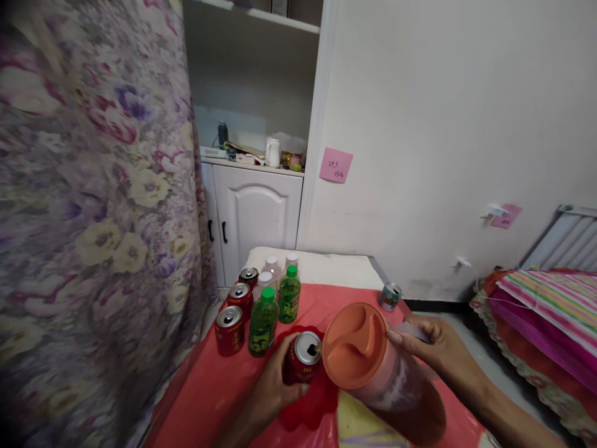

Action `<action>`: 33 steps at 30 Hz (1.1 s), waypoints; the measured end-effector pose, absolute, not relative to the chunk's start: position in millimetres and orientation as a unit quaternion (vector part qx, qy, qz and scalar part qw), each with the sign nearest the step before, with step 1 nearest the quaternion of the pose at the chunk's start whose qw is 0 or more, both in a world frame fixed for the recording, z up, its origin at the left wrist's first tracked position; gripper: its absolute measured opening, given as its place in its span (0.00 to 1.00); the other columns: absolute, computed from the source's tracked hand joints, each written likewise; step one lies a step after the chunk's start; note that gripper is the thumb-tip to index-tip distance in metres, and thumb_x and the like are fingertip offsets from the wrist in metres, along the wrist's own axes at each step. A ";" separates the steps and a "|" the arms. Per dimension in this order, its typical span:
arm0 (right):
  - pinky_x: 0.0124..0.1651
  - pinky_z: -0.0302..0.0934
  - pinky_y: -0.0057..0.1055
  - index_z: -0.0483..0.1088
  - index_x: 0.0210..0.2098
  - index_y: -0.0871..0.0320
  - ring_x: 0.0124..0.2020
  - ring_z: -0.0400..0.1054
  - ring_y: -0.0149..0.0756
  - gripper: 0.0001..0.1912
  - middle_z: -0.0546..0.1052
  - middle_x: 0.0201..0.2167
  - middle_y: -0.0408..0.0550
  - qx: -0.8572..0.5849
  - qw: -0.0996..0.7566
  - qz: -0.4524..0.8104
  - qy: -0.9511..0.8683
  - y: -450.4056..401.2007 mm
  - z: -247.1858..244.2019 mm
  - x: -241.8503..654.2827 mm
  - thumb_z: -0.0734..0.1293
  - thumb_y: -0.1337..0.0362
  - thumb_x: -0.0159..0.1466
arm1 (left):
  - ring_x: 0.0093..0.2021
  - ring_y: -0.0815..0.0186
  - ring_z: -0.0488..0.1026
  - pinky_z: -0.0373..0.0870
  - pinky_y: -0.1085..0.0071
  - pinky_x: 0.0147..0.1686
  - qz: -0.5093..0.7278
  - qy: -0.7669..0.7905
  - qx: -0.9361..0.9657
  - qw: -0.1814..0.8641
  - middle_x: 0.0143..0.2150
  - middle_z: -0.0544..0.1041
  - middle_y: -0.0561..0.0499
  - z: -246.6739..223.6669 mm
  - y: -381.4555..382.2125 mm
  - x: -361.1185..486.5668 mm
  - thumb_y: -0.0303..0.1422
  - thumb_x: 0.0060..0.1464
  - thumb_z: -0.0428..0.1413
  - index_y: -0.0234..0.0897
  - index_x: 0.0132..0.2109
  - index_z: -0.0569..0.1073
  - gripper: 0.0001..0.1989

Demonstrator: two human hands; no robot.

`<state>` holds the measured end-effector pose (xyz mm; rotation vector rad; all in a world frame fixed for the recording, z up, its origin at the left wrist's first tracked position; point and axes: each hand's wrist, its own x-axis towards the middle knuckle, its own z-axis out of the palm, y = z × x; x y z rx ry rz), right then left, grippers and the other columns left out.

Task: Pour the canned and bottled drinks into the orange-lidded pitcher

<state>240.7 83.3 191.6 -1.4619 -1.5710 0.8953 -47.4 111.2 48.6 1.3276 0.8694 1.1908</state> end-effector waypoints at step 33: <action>0.29 0.44 0.31 0.54 0.20 0.54 0.25 0.48 0.29 0.30 0.53 0.21 0.37 -0.569 0.381 0.354 -0.637 86.2 188.7 248.9 0.71 0.41 0.57 | 0.63 0.45 0.69 0.62 0.52 0.64 0.493 0.363 0.560 0.559 0.62 0.74 0.40 46.2 112.5 -46.0 0.22 0.36 0.62 0.37 0.59 0.66 0.39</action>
